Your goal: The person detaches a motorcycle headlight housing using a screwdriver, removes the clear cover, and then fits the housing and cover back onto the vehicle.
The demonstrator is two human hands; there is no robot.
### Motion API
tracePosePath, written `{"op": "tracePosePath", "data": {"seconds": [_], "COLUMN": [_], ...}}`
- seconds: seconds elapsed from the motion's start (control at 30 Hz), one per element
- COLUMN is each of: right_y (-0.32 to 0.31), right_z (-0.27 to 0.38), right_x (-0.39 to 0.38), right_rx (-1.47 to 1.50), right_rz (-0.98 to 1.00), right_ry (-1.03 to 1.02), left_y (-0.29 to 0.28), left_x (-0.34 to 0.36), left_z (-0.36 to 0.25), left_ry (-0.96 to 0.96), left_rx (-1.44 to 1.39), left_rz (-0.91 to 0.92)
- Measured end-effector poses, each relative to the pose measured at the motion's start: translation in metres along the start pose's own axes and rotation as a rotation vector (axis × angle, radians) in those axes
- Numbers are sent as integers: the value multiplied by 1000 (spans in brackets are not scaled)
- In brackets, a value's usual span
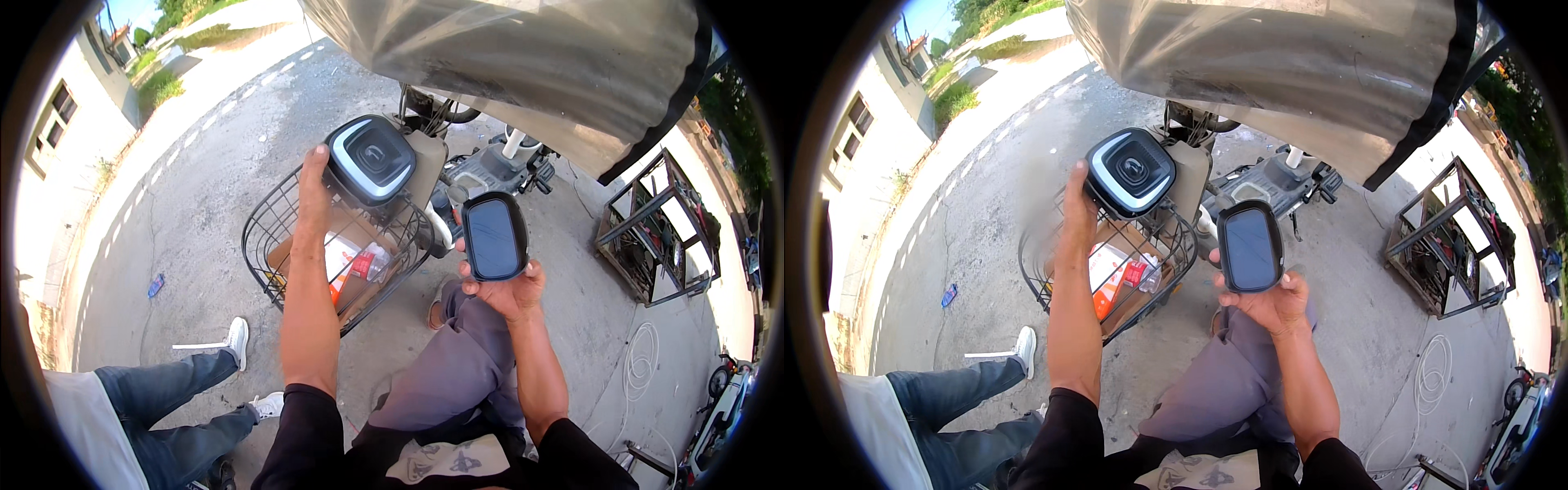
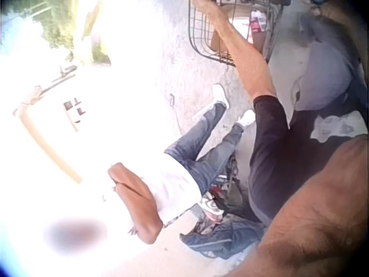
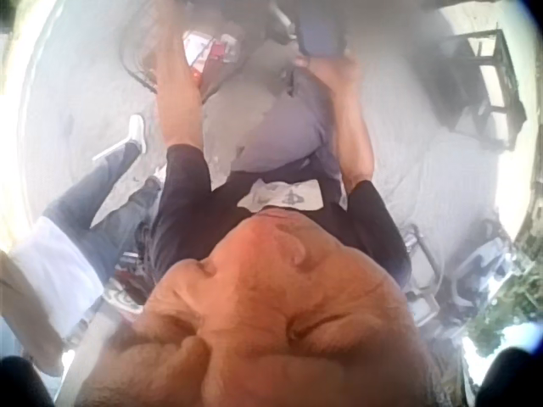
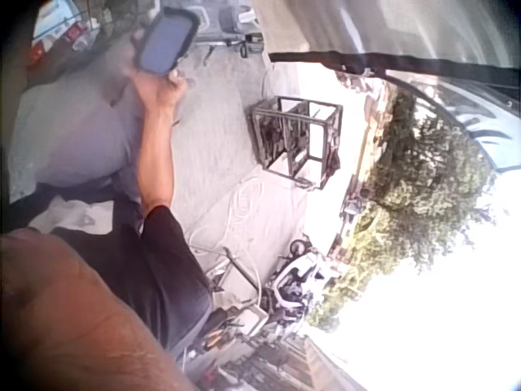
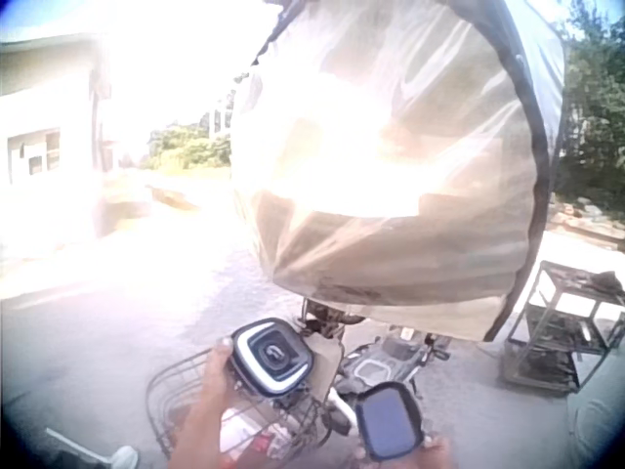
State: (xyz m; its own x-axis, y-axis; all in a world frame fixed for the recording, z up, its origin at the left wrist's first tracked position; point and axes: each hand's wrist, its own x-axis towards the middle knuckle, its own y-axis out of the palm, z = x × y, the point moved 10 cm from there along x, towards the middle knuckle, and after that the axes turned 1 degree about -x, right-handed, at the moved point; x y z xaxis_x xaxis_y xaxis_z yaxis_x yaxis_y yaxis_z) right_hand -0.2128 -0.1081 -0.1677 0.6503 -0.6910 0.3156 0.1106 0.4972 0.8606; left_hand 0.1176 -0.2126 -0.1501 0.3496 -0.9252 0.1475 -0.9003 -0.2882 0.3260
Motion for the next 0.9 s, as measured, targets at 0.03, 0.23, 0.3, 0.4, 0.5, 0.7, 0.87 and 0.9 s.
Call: {"op": "tracePosePath", "data": {"seconds": [0.03,0.23,0.3,0.4,0.5,0.7,0.87,0.9], "right_y": [1,4,10,23,44,94,88,87], "right_z": [-2,-4,3,13,23,2,-19,-22], "right_x": [1,17,27,55,87,151,172,173], "right_rx": [-7,-60,-206,-644,-1324,-2173,-2406,-2404], "right_rz": [-8,-121,-150,-227,-354,-244,-272,-250], "right_ry": [6,33,38,10,-138,-333,-304,-316], "left_y": [-8,-13,-3,2,8,10,11,9], "left_x": [3,7,7,-5,-3,-12,-7,-7], "left_z": [6,12,11,-3,1,-10,-1,2], "left_ry": [-10,-20,-26,-21,-55,-52,-77,-91], "left_rx": [-4,14,25,21,-54,-78,-165,-192], "left_rz": [-14,23,28,-44,38,5,33,29]}}
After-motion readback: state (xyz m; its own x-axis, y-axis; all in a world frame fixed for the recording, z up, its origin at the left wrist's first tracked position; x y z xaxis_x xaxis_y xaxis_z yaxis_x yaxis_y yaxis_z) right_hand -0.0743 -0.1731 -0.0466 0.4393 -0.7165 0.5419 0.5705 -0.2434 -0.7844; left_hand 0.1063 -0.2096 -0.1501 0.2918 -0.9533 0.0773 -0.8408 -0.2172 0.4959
